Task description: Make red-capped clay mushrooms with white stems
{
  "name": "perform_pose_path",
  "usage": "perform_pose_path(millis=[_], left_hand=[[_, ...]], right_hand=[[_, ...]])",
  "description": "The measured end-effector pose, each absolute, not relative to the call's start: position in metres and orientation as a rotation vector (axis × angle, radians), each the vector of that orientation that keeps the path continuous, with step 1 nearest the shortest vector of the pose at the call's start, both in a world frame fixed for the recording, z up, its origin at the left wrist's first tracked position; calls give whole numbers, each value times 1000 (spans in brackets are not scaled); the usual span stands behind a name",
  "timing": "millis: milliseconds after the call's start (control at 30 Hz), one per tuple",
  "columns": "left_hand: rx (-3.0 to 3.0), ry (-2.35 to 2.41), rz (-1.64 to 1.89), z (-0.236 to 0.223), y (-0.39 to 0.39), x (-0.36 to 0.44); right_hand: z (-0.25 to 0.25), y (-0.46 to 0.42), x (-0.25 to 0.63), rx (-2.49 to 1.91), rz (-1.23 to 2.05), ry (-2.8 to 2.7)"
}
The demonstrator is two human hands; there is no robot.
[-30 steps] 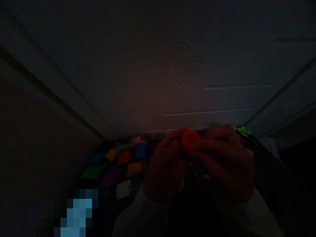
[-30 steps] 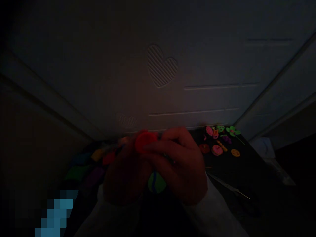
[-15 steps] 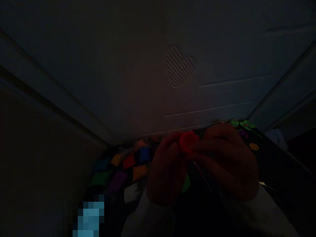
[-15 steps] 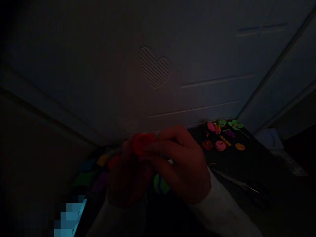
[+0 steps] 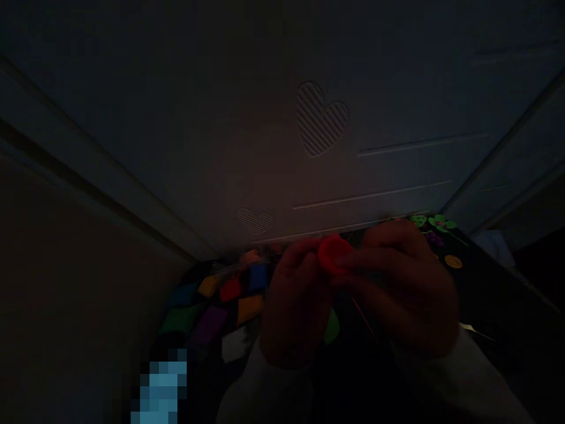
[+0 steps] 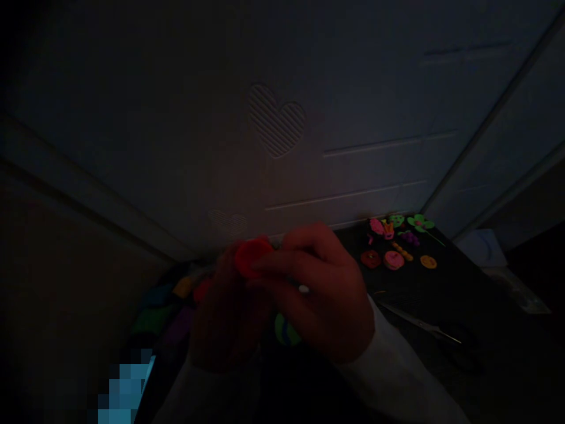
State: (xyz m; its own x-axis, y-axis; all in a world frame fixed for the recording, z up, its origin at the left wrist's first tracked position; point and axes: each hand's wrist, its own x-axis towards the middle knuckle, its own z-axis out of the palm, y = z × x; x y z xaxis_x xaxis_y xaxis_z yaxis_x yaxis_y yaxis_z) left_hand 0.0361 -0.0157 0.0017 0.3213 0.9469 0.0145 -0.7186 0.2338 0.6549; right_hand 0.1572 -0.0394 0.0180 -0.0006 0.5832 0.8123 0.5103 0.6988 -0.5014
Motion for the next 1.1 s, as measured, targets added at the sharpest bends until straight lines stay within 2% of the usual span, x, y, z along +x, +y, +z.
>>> perform_pose_path(millis=[467, 1100], left_hand=[[692, 209, 1222, 1, -18, 34], [644, 359, 1203, 4, -19, 36]], right_hand=[[18, -38, 157, -890, 46, -1639], [18, -40, 158, -902, 60, -1632]])
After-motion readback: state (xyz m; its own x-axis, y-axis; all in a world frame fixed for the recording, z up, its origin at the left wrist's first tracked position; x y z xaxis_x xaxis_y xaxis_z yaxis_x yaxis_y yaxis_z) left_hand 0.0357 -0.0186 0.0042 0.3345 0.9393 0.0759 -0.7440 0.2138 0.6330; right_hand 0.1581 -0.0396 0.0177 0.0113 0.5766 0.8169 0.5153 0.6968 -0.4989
